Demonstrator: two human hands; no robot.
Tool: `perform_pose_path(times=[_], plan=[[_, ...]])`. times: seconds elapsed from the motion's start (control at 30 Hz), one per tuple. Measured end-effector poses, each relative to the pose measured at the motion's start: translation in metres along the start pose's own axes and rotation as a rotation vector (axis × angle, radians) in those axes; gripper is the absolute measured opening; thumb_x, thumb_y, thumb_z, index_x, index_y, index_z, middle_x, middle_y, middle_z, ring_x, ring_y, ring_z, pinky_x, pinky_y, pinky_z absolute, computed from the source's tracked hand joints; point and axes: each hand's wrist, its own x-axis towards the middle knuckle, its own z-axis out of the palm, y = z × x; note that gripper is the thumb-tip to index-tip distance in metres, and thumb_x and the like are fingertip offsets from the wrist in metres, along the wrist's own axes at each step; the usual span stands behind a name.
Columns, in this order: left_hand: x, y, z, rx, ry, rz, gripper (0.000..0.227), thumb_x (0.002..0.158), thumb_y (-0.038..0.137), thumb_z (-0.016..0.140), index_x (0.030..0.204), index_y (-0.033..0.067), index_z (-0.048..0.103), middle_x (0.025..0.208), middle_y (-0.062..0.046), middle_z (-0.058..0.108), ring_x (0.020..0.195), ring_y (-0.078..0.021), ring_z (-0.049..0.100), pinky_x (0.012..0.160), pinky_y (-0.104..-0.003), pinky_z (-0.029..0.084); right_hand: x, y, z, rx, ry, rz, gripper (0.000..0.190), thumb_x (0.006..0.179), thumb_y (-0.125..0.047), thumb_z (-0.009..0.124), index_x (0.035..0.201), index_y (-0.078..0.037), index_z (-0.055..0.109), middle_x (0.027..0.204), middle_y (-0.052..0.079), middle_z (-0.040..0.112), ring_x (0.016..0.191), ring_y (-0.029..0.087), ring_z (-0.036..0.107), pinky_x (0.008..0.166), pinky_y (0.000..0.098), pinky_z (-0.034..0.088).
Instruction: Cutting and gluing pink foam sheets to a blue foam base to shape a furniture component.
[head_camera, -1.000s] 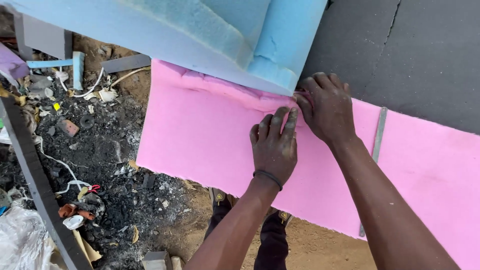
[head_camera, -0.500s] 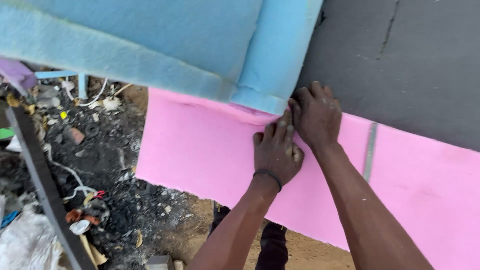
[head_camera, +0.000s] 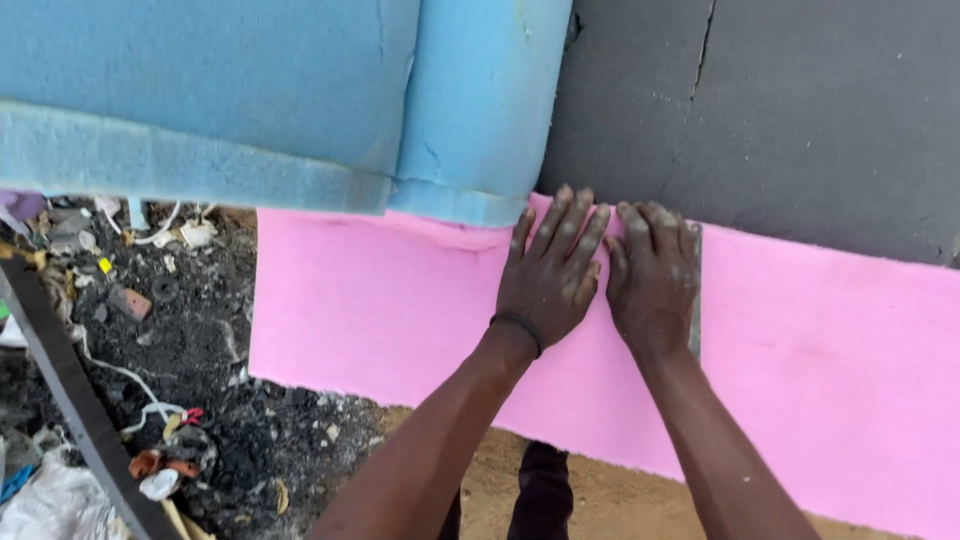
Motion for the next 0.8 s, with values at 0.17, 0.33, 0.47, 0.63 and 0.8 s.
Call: perform_pose_path(times=[0.17, 0.33, 0.47, 0.63, 0.8], plan=[[-0.002, -0.012, 0.023, -0.009, 0.005, 0.071, 0.058, 0.117, 0.035, 0.065, 0.171, 0.0141, 0.072, 0.169, -0.014, 0.074, 0.167, -0.0383, 0.067, 0.144, -0.063, 0.044, -0.003, 0.004, 0.009, -0.014, 0.042, 0.001, 0.034, 0.131, -0.035, 0.073, 0.149, -0.009, 0.087, 0.135, 0.015, 0.078, 0.129, 0.040, 0.078, 0.116, 0.0544, 0.062], [0.000, -0.018, 0.021, -0.018, -0.038, 0.066, 0.046, 0.111, 0.033, 0.066, 0.152, 0.0167, 0.079, 0.150, -0.008, 0.076, 0.154, -0.0336, 0.072, 0.139, -0.061, 0.049, -0.011, 0.011, 0.027, -0.038, 0.029, 0.009, 0.026, 0.127, -0.038, 0.076, 0.129, -0.017, 0.090, 0.118, 0.008, 0.080, 0.112, 0.035, 0.080, 0.103, 0.0514, 0.063], [0.006, -0.018, 0.020, -0.024, -0.051, 0.060, 0.044, 0.109, 0.034, 0.067, 0.148, 0.0164, 0.079, 0.146, -0.007, 0.075, 0.153, -0.0324, 0.072, 0.138, -0.060, 0.048, 0.001, 0.005, 0.021, -0.088, 0.025, 0.004, 0.024, 0.127, -0.036, 0.076, 0.124, -0.017, 0.090, 0.112, 0.007, 0.080, 0.107, 0.033, 0.080, 0.101, 0.0493, 0.063], [0.002, -0.018, 0.023, -0.034, -0.129, 0.033, 0.058, 0.116, 0.038, 0.058, 0.167, 0.0143, 0.071, 0.161, -0.013, 0.074, 0.164, -0.0371, 0.067, 0.145, -0.061, 0.041, 0.008, -0.004, 0.009, -0.080, -0.005, 0.008, 0.031, 0.128, -0.032, 0.069, 0.132, -0.011, 0.090, 0.120, 0.014, 0.085, 0.115, 0.039, 0.083, 0.111, 0.0513, 0.062], [0.007, -0.018, 0.016, -0.005, -0.147, 0.068, 0.065, 0.114, 0.036, 0.061, 0.174, 0.0110, 0.068, 0.166, -0.017, 0.073, 0.165, -0.0397, 0.066, 0.146, -0.062, 0.038, 0.010, -0.008, 0.007, -0.065, -0.027, 0.051, 0.033, 0.126, -0.032, 0.066, 0.133, -0.009, 0.088, 0.122, 0.017, 0.084, 0.118, 0.043, 0.082, 0.113, 0.0551, 0.062]])
